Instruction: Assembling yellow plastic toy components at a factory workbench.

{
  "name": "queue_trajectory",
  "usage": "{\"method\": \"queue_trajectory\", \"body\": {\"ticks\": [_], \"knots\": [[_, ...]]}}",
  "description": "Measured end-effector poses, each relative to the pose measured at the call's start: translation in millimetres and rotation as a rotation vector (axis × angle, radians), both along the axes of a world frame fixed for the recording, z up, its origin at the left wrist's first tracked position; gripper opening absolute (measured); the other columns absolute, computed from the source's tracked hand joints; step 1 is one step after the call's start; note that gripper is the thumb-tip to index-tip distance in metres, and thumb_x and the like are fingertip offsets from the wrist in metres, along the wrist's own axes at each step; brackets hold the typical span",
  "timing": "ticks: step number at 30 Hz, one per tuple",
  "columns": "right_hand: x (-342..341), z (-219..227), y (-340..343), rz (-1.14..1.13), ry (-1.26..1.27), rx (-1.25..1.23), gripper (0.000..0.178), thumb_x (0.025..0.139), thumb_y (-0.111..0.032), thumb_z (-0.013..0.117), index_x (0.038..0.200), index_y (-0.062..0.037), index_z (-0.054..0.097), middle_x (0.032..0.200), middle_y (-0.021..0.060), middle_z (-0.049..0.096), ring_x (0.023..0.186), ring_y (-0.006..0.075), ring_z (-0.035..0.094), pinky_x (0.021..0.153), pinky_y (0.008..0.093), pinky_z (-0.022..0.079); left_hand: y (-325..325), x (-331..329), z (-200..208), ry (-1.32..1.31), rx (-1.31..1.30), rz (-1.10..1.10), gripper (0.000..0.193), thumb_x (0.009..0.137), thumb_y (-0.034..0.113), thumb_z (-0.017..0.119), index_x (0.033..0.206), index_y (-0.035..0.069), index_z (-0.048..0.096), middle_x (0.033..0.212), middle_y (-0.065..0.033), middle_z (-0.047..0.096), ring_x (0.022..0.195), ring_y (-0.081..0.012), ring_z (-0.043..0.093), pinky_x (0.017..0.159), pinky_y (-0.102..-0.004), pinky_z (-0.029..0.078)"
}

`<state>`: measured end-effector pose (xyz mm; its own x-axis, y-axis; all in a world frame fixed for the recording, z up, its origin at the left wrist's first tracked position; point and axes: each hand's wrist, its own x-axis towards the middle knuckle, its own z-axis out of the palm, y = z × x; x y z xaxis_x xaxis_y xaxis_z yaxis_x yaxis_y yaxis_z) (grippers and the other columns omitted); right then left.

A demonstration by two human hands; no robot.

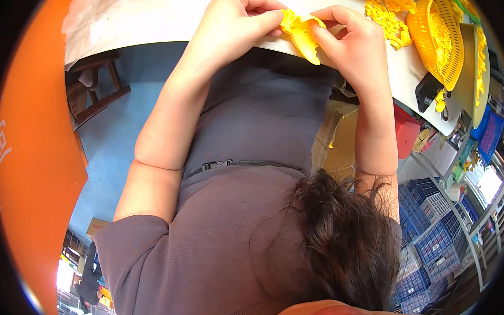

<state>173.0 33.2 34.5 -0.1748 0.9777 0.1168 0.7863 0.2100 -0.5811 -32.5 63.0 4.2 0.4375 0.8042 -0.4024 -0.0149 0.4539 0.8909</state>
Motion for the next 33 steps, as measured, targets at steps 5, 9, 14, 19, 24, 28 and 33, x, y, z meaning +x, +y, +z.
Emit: {"method": "queue_trajectory", "body": {"ticks": [5,9,14,19,24,28,33], "knots": [[0.9,-10.4,0.0,-0.034,0.083,-0.068,0.016,0.083,-0.011,0.072,0.096,-0.0021,0.071,0.079,0.0056,0.072,0.066,0.0106,0.066,0.062,0.0245,0.053,-7.9,12.1,24.3,0.047,0.038,0.131,0.025,0.094,0.012,0.066,0.109,-0.008,0.069,0.086,-0.0039,0.070,0.077,-0.0083,0.064,0.071,-0.0215,0.053],[-0.2,-15.6,-3.9,0.048,0.028,0.155,0.015,0.081,-0.007,0.074,0.093,-0.0007,0.068,0.079,0.0064,0.070,0.065,0.0139,0.067,0.061,0.0255,0.053,-24.5,8.5,10.7,0.079,0.278,0.108,0.038,0.086,0.004,0.074,0.121,-0.006,0.064,0.102,-0.0116,0.070,0.087,-0.0136,0.069,0.083,-0.0263,0.058],[-1.2,-19.4,-7.8,0.071,-0.019,0.234,0.015,0.080,-0.006,0.073,0.093,-0.0014,0.067,0.084,0.0072,0.069,0.065,0.0169,0.066,0.060,0.0273,0.053,-24.4,8.6,1.0,0.097,0.296,0.092,0.044,0.086,0.003,0.075,0.126,-0.006,0.060,0.104,-0.0130,0.070,0.092,-0.0148,0.069,0.086,-0.0281,0.058],[2.0,-34.0,-11.2,0.131,-0.029,0.315,0.020,0.078,-0.001,0.074,0.096,-0.0022,0.066,0.089,0.0083,0.070,0.067,0.0183,0.066,0.059,0.0273,0.053,-32.3,16.7,1.3,0.088,0.306,0.164,0.038,0.086,0.003,0.072,0.121,-0.006,0.062,0.102,-0.0147,0.071,0.093,-0.0166,0.071,0.083,-0.0273,0.058],[-3.0,-44.8,-30.3,0.084,0.045,0.604,0.028,0.073,0.005,0.076,0.098,-0.0011,0.064,0.095,0.0117,0.072,0.071,0.0197,0.068,0.056,0.0253,0.054,-51.7,25.1,-3.5,-0.319,0.216,0.289,0.037,0.091,0.002,0.067,0.126,-0.007,0.058,0.110,-0.0178,0.069,0.102,-0.0203,0.069,0.090,-0.0301,0.056],[-8.9,-25.9,-33.4,0.021,0.052,0.461,0.024,0.075,0.004,0.075,0.096,-0.0013,0.066,0.096,0.0103,0.073,0.070,0.0169,0.068,0.055,0.0242,0.054,-49.6,18.9,-4.7,-0.368,0.240,0.253,0.038,0.091,-0.001,0.068,0.126,-0.009,0.056,0.114,-0.0191,0.067,0.105,-0.0211,0.068,0.093,-0.0305,0.055],[-13.2,-11.8,-30.0,-0.027,0.039,0.336,0.015,0.078,0.000,0.075,0.091,-0.0021,0.067,0.090,0.0067,0.072,0.065,0.0143,0.064,0.055,0.0236,0.051,-47.2,13.5,-2.2,-0.307,0.209,0.251,0.039,0.090,-0.001,0.069,0.126,-0.010,0.057,0.114,-0.0179,0.068,0.104,-0.0207,0.068,0.093,-0.0306,0.056]]}}
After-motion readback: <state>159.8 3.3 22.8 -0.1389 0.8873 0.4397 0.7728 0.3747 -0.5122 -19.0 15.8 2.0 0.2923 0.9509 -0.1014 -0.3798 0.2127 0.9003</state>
